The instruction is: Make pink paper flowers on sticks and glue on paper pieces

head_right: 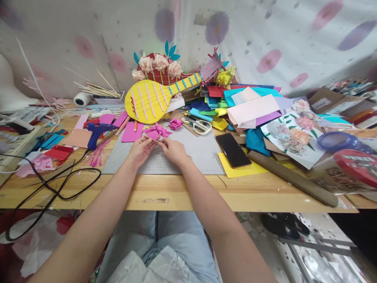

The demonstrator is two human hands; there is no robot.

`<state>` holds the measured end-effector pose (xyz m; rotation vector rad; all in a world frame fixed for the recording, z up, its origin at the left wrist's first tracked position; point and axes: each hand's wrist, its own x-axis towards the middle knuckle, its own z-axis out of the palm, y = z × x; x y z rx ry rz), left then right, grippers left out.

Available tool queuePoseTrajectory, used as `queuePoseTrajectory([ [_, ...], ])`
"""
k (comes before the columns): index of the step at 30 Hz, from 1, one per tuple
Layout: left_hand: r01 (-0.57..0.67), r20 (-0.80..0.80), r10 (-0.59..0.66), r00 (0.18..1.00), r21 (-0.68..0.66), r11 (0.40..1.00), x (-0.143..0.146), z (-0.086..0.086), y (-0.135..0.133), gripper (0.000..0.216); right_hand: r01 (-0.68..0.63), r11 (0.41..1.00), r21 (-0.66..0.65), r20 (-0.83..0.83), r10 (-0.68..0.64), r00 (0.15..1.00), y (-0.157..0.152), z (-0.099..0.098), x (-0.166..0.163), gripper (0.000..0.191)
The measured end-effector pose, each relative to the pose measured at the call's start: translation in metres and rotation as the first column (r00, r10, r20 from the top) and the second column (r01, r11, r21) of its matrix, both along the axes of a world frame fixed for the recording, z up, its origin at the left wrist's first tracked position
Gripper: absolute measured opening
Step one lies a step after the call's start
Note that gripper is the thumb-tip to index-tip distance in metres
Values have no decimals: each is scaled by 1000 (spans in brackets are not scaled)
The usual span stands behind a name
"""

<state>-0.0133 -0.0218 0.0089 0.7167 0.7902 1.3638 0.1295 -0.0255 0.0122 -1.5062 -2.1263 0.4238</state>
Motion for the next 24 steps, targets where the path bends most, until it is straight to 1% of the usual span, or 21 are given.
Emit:
queuePoseTrajectory([
  [2, -30, -7, 30, 1000, -10, 1000, 1, 0, 0, 8, -5, 1000, -19, -34, 5, 999, 0, -1, -3, 27],
  [5, -106, -33, 105, 994, -36, 994, 3, 0, 1, 6, -22, 998, -56, -70, 18, 997, -1, -2, -8, 24],
  [8, -164, -19, 164, 986, -39, 986, 4, 0, 0, 7, 1, 998, -70, -84, -7, 996, -3, -2, -13, 25],
  [11, -181, 1, 181, 983, -36, 983, 4, -2, 1, 9, 18, 997, -70, -106, -26, 994, -4, -2, -14, 29],
  [13, -201, -1, 202, 979, -47, 978, 2, -3, 1, 10, 25, 999, -41, -131, -30, 991, -4, -4, -13, 28],
  [17, -247, -17, 246, 969, -95, 964, 0, -2, 2, 14, 6, 999, 32, -184, 0, 983, -3, -7, -13, 16],
  [20, -266, -30, 265, 964, -115, 957, -1, -1, 2, 16, -8, 1000, 13, -197, 11, 980, -3, -6, -12, 14],
  [24, -279, -37, 276, 960, -120, 953, -1, 0, 2, 20, -1, 999, -35, -184, -5, 983, -4, -4, -13, 20],
])
